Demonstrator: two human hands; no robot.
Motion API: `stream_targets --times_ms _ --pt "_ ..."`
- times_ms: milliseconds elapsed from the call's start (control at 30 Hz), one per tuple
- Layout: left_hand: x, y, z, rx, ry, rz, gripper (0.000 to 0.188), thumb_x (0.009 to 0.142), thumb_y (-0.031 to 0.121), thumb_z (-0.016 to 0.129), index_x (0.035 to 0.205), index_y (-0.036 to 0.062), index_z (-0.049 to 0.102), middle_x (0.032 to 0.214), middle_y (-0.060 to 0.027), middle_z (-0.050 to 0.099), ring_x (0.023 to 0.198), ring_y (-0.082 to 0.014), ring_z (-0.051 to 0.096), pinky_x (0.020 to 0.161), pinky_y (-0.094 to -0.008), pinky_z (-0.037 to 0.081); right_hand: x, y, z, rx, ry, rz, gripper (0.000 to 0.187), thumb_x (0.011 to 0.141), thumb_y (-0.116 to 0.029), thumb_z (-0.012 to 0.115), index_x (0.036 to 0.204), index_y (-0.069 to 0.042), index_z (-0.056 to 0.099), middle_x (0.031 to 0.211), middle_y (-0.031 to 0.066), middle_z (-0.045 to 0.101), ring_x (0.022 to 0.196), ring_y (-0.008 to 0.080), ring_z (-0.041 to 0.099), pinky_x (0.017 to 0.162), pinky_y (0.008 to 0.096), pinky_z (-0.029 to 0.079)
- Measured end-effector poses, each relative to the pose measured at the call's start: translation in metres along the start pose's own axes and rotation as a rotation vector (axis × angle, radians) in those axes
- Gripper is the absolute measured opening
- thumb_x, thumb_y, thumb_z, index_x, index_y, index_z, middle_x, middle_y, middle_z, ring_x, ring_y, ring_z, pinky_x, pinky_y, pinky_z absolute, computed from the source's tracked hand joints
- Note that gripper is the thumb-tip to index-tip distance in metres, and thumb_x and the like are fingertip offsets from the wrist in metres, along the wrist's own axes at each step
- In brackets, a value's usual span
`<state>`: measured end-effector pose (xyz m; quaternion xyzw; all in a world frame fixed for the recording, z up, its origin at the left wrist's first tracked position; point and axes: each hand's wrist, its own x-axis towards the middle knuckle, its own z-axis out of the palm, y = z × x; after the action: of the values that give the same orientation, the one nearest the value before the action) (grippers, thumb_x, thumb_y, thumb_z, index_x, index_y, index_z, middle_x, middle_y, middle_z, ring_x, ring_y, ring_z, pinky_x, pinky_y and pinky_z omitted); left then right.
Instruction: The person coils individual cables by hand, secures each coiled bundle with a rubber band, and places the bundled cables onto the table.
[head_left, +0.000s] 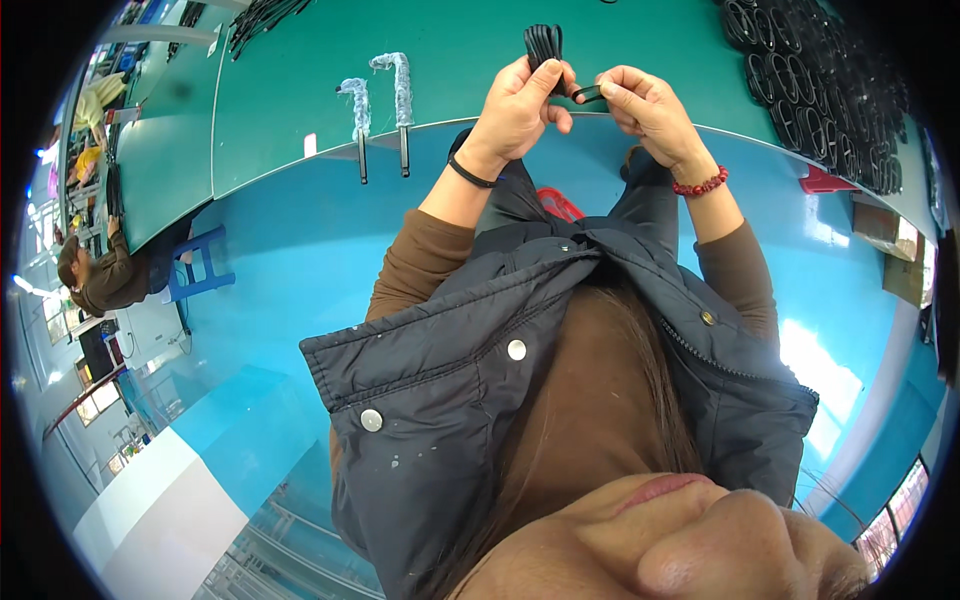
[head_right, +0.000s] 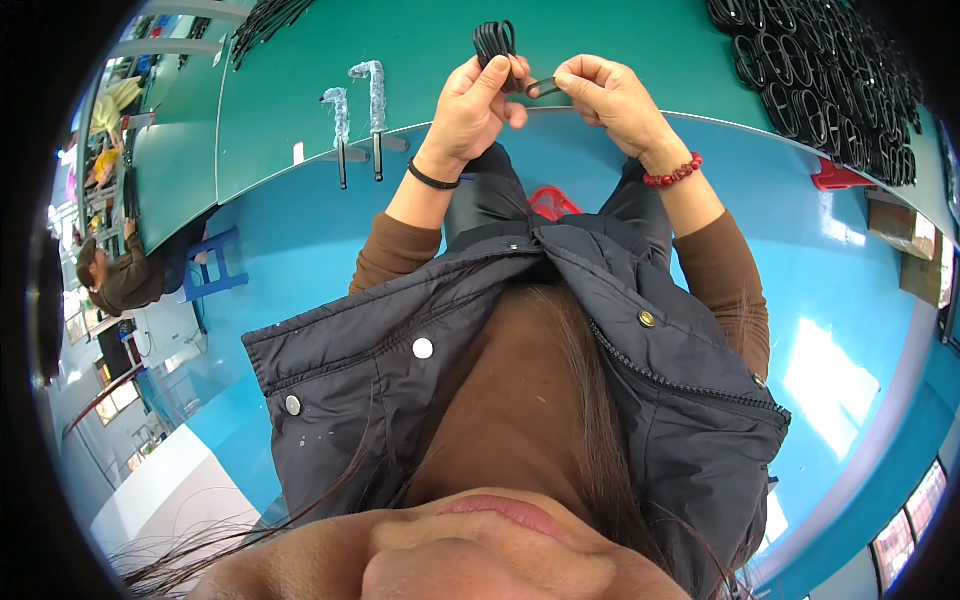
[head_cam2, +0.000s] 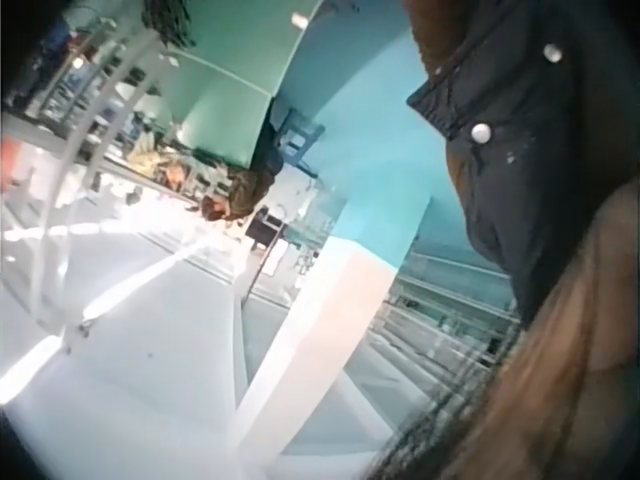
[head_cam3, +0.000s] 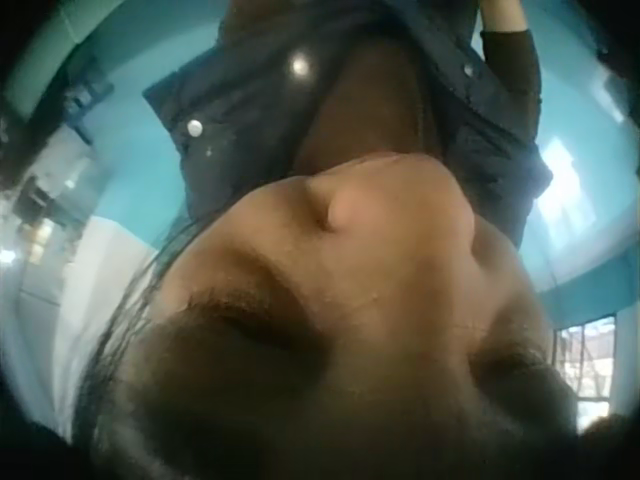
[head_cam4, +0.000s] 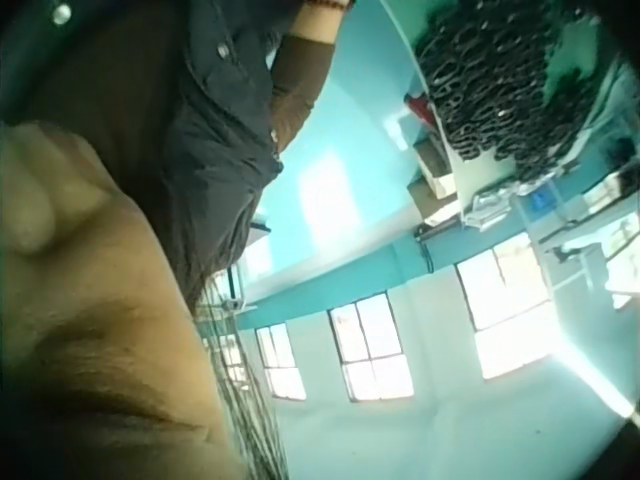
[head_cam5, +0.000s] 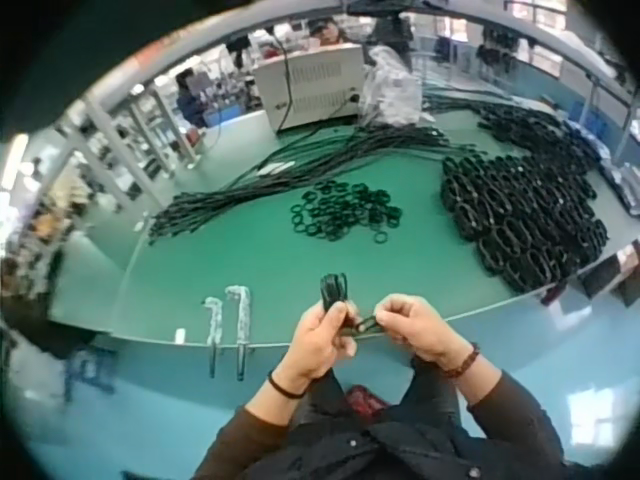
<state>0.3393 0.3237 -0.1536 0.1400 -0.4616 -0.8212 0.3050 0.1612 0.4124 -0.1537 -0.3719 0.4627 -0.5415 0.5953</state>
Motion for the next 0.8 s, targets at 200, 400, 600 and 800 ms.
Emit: stream_targets --times_ms 200,400,600,800 --pt "-0.004 0.002 -0.007 -0.202 -0.055 -0.078 0.022 0.096 0.025 0.048 0.095 0.004 0.056 0.097 -0.0057 0.057 0.073 -0.0112 0.052 0.048 -0.0183 0.038 -0.011 0.006 0.016 0.554 -0.271 0.059 0.017 0.093 -0.018 0.052 0.1 -0.003 0.056 0.085 0.0011 0.058 0.049 0.0011 0.034 0.043 0.0148 0.027" --pt "-0.016 -0.01 -0.01 -0.089 -0.089 -0.198 0.023 0.097 0.025 0.047 0.097 0.0028 0.054 0.091 -0.0057 0.056 0.07 -0.009 0.05 0.05 -0.0179 0.039 -0.014 0.012 0.017 -0.376 -0.38 -0.12 0.021 0.088 -0.017 0.058 0.099 0.0 0.066 0.077 0.0034 0.061 0.07 0.0091 0.054 0.064 0.0245 0.046" --pt "-0.02 -0.004 -0.004 -0.044 -0.082 -0.22 0.025 0.097 0.026 0.047 0.099 0.0014 0.053 0.088 -0.0059 0.056 0.072 -0.0099 0.052 0.055 -0.0214 0.044 -0.02 -0.019 0.015 -0.387 -0.44 -0.017 0.033 0.09 -0.01 0.052 0.121 -0.006 0.058 0.074 0.0035 0.061 0.054 0.0066 0.051 0.051 0.0204 0.044" --pt "-0.022 0.005 -0.015 0.216 -0.129 -0.231 0.026 0.097 0.026 0.046 0.099 0.0017 0.053 0.089 -0.0049 0.054 0.072 -0.0112 0.052 0.06 -0.0237 0.047 -0.025 -0.049 0.004 -0.819 0.0 -0.072 0.049 0.083 -0.003 0.06 0.13 -0.016 0.052 0.06 -0.0021 0.049 0.053 0.0012 0.046 0.041 0.0173 0.037"
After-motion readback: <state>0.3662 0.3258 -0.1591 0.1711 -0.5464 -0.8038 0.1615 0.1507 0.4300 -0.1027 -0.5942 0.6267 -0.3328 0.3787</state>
